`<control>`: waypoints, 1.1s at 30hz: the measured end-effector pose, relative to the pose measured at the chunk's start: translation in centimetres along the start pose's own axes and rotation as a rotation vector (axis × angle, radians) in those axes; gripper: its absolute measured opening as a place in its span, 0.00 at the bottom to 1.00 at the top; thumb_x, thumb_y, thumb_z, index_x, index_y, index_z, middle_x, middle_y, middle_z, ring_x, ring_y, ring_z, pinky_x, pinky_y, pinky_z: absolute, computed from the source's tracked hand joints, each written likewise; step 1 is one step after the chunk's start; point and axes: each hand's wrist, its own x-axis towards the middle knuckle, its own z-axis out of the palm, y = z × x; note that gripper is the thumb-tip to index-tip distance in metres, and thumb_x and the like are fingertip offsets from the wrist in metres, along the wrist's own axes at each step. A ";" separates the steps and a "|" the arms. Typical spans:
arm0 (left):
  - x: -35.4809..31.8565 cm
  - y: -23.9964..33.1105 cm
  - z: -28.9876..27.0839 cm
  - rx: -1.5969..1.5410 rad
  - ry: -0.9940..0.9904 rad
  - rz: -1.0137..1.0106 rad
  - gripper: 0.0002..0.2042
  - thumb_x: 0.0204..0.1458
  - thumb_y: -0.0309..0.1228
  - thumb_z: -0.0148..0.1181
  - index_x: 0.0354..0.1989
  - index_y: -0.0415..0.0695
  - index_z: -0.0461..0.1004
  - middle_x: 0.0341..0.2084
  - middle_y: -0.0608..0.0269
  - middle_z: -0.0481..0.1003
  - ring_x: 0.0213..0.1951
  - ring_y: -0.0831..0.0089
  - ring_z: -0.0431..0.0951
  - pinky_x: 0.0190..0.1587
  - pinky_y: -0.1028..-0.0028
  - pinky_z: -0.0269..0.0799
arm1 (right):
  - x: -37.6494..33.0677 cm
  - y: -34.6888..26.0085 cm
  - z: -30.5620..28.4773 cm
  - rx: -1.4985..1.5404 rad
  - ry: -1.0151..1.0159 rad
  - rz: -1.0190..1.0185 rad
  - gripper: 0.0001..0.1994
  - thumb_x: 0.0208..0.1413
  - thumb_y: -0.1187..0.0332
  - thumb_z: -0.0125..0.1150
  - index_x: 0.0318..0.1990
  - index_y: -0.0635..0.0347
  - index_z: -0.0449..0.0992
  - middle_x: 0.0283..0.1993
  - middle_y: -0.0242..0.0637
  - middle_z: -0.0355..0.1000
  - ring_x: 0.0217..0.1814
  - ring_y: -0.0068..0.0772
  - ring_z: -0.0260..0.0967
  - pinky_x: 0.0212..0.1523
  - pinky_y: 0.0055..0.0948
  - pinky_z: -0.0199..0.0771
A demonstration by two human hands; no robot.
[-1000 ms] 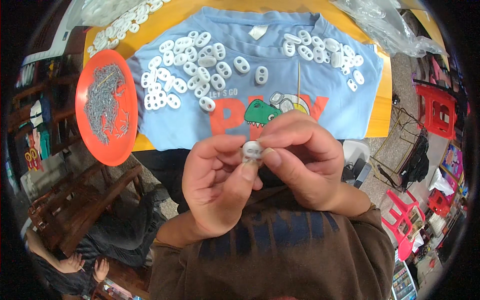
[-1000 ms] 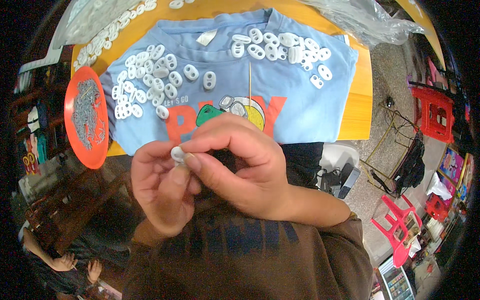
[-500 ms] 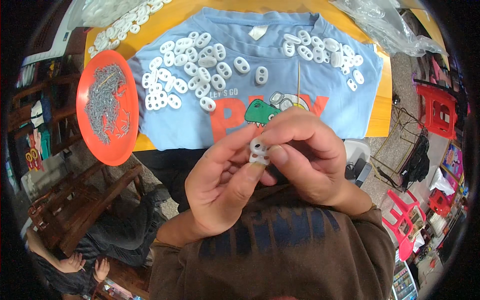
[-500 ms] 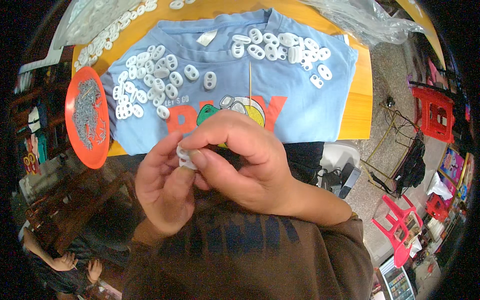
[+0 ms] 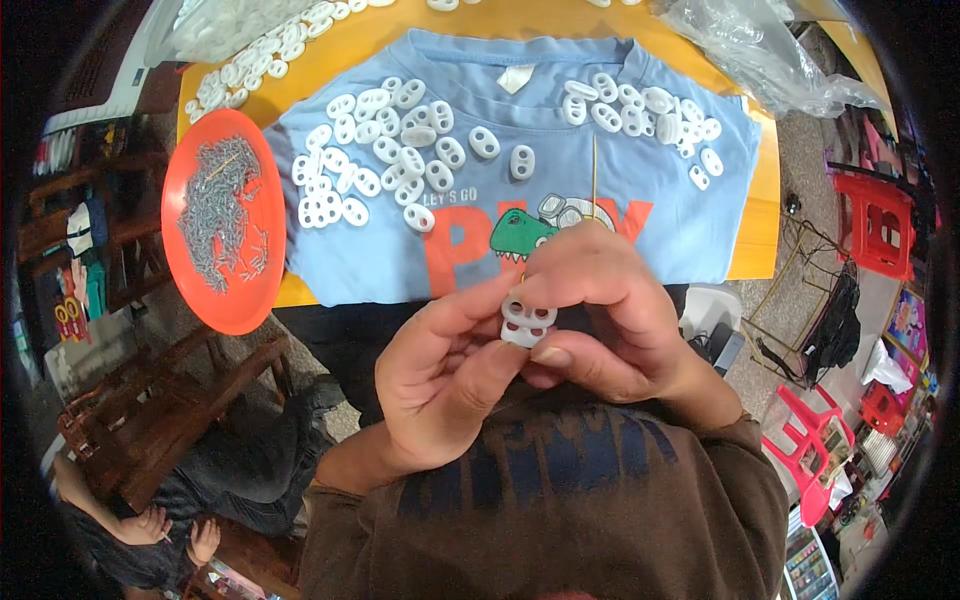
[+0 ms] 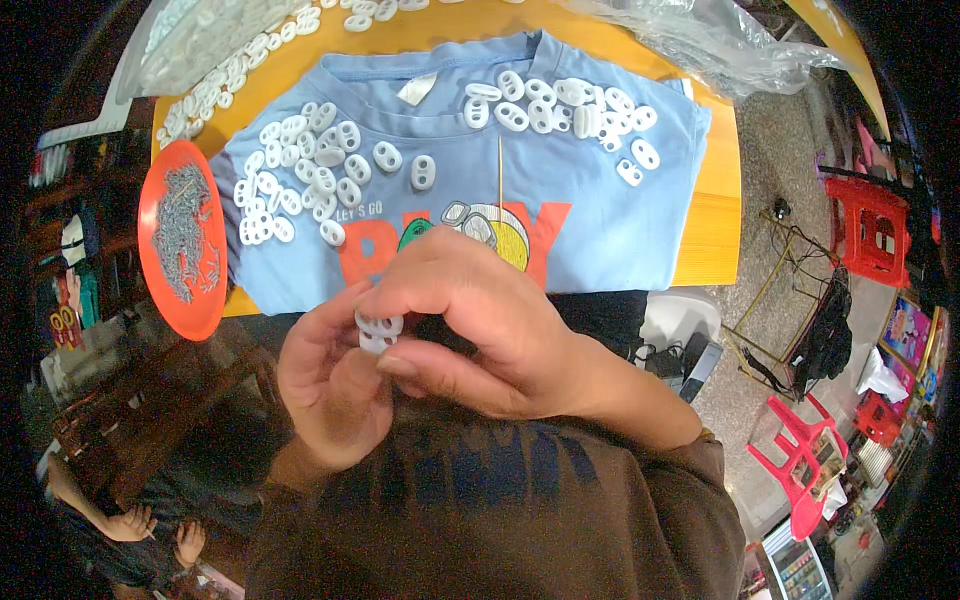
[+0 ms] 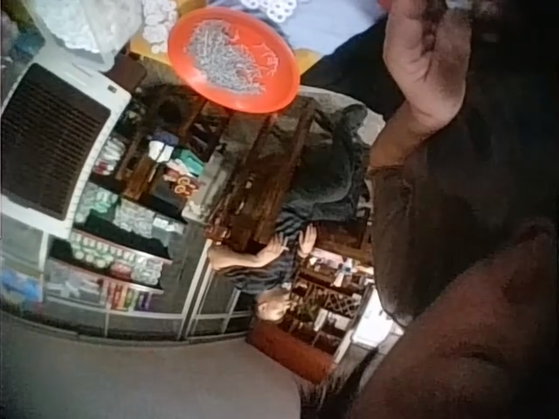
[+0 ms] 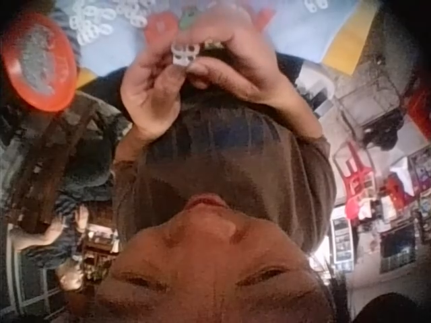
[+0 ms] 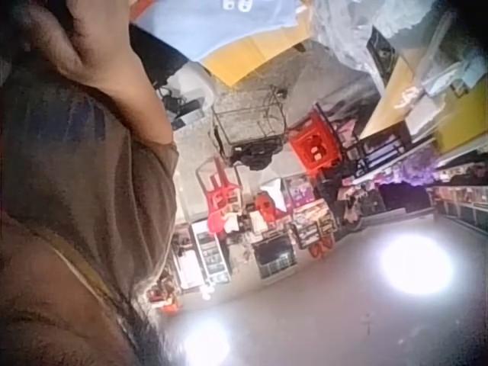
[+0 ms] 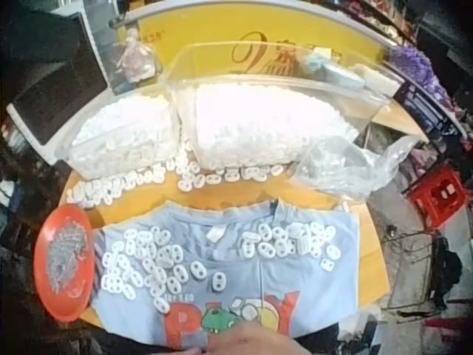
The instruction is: Manually assemble small white plastic components by inserting metal springs into designated slots.
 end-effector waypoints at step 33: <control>-0.7 -1.3 -0.5 0.052 0.000 0.085 0.15 0.51 0.20 0.50 0.48 0.38 0.58 0.37 0.55 0.67 0.35 0.76 0.71 0.31 0.80 0.72 | -0.6 2.0 2.7 0.077 0.098 -0.117 0.13 0.57 0.63 0.44 0.45 0.62 0.62 0.33 0.42 0.60 0.30 0.29 0.57 0.32 0.29 0.60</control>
